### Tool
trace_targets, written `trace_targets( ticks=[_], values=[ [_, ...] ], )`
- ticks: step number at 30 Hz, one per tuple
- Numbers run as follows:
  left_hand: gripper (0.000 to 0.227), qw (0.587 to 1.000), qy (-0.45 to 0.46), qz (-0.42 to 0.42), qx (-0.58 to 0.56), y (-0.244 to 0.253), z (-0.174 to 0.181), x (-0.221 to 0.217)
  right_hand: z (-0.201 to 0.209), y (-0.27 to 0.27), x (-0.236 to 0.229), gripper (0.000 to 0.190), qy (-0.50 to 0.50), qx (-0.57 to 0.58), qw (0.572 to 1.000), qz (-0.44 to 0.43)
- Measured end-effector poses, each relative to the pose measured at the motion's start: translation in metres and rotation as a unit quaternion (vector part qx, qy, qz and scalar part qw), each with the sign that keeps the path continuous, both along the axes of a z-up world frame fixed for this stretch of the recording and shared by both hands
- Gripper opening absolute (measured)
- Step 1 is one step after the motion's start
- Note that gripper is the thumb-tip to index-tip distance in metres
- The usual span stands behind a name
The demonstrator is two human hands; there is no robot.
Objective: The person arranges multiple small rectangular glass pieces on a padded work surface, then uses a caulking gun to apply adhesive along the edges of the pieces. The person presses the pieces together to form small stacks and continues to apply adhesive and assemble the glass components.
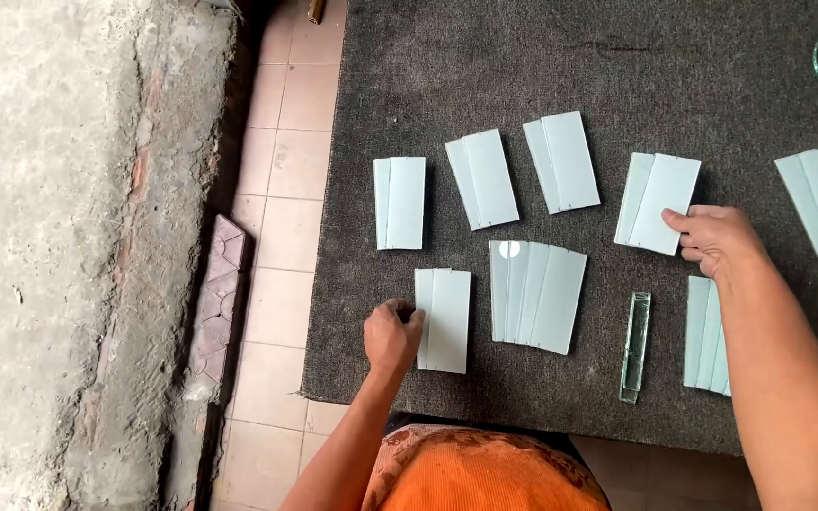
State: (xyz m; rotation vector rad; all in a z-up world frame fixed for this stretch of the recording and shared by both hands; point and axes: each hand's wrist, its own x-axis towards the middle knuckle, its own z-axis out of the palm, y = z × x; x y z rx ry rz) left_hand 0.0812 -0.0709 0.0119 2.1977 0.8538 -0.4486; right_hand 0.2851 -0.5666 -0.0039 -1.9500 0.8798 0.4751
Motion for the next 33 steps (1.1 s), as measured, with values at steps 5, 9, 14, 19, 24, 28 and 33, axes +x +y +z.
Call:
trace_targets(
  ticks=[5, 9, 14, 19, 24, 28, 33],
  values=[
    [0.023, 0.999, 0.043, 0.016, 0.019, -0.002, 0.002, 0.011, 0.025, 0.017, -0.031, 0.045, -0.073, 0.106, 0.99, -0.057],
    [0.022, 0.998, 0.048, 0.017, 0.024, -0.004, 0.006, 0.015, 0.031, 0.027, -0.049, 0.023, -0.112, 0.096, 0.986, -0.076],
    [0.022, 0.998, 0.04, 0.022, 0.038, -0.007, 0.008, 0.012, 0.047, 0.049, -0.052, 0.031, -0.083, 0.056, 0.99, -0.099],
    [0.019, 0.997, 0.06, 0.047, 0.025, -0.007, 0.001, 0.014, 0.076, 0.082, -0.086, 0.02, -0.096, 0.1, 0.988, -0.064],
    [0.028, 0.998, 0.043, 0.05, 0.014, 0.0, -0.046, 0.009, 0.071, 0.115, -0.152, 0.014, -0.161, 0.179, 0.97, -0.04],
    [0.031, 0.997, 0.048, 0.06, 0.002, -0.003, -0.024, 0.011, 0.045, 0.144, -0.215, 0.009, -0.171, 0.237, 0.956, -0.039],
    [0.03, 0.999, -0.004, 0.036, -0.034, -0.004, -0.032, 0.008, 0.016, 0.182, -0.275, 0.017, -0.121, 0.288, 0.95, -0.006]
  ],
)
